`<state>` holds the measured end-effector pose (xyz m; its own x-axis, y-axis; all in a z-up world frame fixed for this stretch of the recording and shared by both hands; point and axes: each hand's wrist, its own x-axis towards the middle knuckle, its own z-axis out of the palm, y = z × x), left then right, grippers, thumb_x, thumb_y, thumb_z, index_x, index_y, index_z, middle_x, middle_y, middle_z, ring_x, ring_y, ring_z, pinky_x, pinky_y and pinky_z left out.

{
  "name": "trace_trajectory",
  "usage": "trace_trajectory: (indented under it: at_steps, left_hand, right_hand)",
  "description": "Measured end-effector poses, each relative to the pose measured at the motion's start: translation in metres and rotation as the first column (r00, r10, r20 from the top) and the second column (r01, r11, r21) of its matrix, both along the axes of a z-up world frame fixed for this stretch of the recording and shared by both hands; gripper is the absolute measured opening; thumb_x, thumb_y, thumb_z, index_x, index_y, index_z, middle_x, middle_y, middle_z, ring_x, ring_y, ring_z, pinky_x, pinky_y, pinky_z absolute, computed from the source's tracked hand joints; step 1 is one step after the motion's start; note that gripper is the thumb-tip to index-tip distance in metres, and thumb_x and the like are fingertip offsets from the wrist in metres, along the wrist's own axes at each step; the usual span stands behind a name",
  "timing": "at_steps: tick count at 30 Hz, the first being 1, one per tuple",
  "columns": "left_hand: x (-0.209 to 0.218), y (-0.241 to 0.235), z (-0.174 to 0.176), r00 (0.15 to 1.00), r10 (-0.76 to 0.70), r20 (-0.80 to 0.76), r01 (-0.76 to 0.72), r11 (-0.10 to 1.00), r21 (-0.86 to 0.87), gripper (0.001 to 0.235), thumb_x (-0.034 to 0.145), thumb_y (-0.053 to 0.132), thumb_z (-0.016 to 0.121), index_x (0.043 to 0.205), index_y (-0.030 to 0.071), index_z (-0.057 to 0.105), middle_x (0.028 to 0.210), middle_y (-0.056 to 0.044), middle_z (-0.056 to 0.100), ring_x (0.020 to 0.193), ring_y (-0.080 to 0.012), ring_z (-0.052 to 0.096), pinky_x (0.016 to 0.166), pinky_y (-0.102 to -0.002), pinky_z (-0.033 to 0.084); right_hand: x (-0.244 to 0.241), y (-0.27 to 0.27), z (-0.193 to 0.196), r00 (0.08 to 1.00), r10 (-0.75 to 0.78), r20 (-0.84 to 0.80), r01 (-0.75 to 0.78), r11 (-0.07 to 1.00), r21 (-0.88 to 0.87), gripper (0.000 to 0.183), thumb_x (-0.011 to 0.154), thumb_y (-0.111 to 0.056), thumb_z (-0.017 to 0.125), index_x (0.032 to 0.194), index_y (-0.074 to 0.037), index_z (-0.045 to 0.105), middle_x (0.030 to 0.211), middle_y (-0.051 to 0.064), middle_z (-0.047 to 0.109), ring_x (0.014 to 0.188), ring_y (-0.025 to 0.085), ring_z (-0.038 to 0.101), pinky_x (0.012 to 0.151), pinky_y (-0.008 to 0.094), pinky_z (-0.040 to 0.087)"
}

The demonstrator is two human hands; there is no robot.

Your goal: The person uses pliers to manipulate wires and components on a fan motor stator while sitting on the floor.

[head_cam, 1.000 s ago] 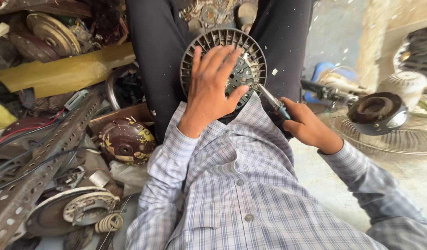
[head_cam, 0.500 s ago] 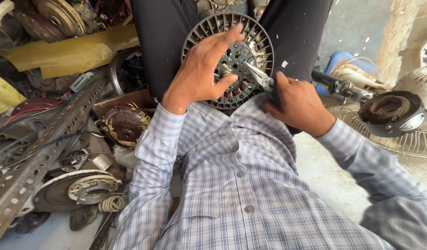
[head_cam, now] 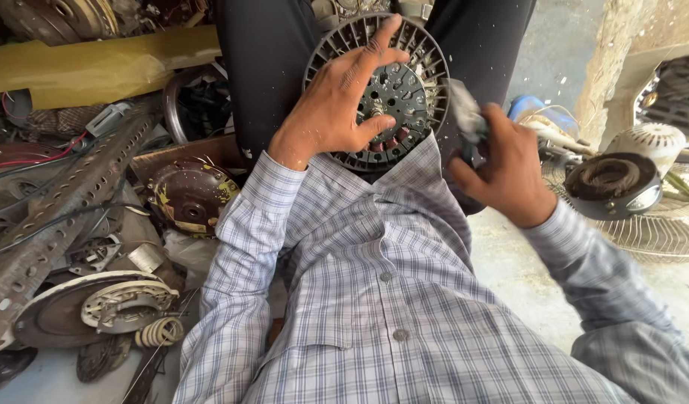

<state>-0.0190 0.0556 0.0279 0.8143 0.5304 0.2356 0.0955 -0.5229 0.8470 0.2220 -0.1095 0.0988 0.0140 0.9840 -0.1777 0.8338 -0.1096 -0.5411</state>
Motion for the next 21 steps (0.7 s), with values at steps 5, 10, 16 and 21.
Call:
trace_trajectory:
  at_steps: [5, 10, 16, 21]
  left_hand:
    - [0.0, 0.003, -0.005, 0.998, 0.023, 0.053, -0.023, 1.0, 0.0, 0.087, 0.094, 0.015, 0.061, 0.165, 0.009, 0.011, 0.145, -0.015, 0.063, 0.134, -0.0323, 0.063, 0.122, -0.043, 0.049]
    - [0.001, -0.001, -0.008, 0.994, 0.081, 0.078, -0.08, 0.997, -0.013, 0.082, 0.089, 0.014, 0.053, 0.162, 0.005, 0.017, 0.138, -0.019, 0.065, 0.127, -0.0331, 0.066, 0.115, -0.041, 0.054]
    - [0.003, -0.001, -0.009, 0.996, 0.082, 0.045, -0.081, 0.997, -0.01, 0.083, 0.088, 0.01, 0.048, 0.165, 0.003, 0.018, 0.14, -0.021, 0.069, 0.105, -0.0292, 0.071, 0.103, -0.041, 0.058]
    - [0.005, -0.002, -0.01, 0.991, 0.097, 0.095, -0.102, 0.993, 0.051, 0.081, 0.088, 0.011, 0.048, 0.162, 0.004, 0.016, 0.131, -0.02, 0.068, 0.108, -0.028, 0.07, 0.105, -0.038, 0.057]
  right_hand:
    - [-0.007, 0.014, -0.008, 0.989, 0.134, 0.069, -0.104, 0.94, -0.325, 0.05, 0.076, -0.026, 0.082, 0.1, 0.002, 0.048, 0.064, 0.016, 0.059, 0.06, 0.037, 0.062, 0.057, 0.047, 0.049]
    - [0.005, 0.006, 0.006, 1.0, 0.003, 0.001, -0.003, 0.999, 0.04, 0.046, 0.08, -0.015, 0.077, 0.109, 0.006, 0.048, 0.063, 0.014, 0.058, 0.054, 0.034, 0.057, 0.064, 0.049, 0.048]
    - [0.008, 0.009, 0.007, 0.985, 0.173, -0.018, -0.174, 0.982, -0.066, 0.041, 0.075, -0.017, 0.077, 0.1, 0.001, 0.049, 0.076, 0.016, 0.063, 0.063, 0.035, 0.06, 0.056, 0.046, 0.049]
    - [-0.009, 0.012, -0.006, 0.987, 0.115, 0.111, -0.085, 0.966, -0.245, 0.04, 0.077, -0.016, 0.075, 0.101, 0.004, 0.049, 0.064, 0.017, 0.057, 0.053, 0.033, 0.056, 0.055, 0.048, 0.048]
